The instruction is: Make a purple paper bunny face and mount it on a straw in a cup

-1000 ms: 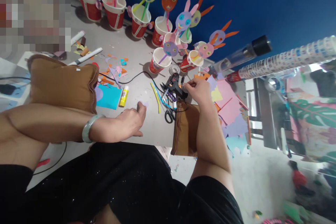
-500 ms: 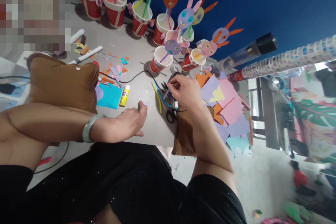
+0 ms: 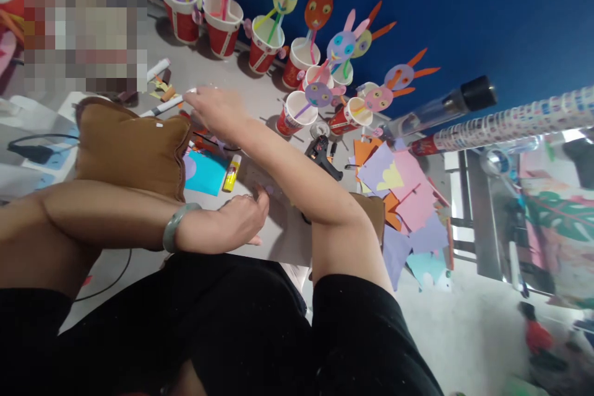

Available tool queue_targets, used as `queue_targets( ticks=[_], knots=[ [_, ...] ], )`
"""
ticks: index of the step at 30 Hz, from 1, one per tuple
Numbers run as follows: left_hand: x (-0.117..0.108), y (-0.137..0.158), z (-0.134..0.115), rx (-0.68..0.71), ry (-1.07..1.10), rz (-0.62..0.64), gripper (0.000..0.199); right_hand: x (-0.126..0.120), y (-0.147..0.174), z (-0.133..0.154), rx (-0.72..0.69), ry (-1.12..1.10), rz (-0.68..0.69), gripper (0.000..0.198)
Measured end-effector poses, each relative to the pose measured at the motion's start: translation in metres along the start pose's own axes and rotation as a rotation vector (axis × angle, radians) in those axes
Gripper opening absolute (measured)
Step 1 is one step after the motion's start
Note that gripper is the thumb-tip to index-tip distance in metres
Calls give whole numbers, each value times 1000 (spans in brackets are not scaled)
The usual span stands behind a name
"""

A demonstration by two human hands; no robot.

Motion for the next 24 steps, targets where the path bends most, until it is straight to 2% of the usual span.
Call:
queue_targets(
  ticks=[3, 6, 12, 15, 18, 21, 24],
  knots=[
    [3, -2, 0, 31, -44, 87, 75, 0, -31, 16, -29, 95, 5, 30],
    [2, -2, 1, 22, -16, 91, 74, 4, -49, 25, -71, 92, 3, 21],
    [1, -1, 2, 3, 56, 95, 72, 8, -53, 20, -66, -4, -20, 17],
    [1, 1, 1, 35, 24, 96, 66, 5, -35, 3, 12, 7, -64, 15],
    [-3, 4, 1, 47, 8, 92, 65, 3, 1, -22, 90, -72, -84, 10],
    [-7, 4, 1, 33, -1, 120, 64, 4, 47, -46, 105, -332, -68, 5],
    [-4, -2, 1, 29, -42, 164, 69, 15, 95, -65, 109, -718, 105, 15]
  ],
)
Point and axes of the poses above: each hand's wrist, its own y-axis away from the middle knuckle, its own x-axis out of the palm, z = x × y, the point moved 4 cm from there along -y, towards the middle knuckle, and after that the axes turned 15 degrees about x, right-handed, at the moved point
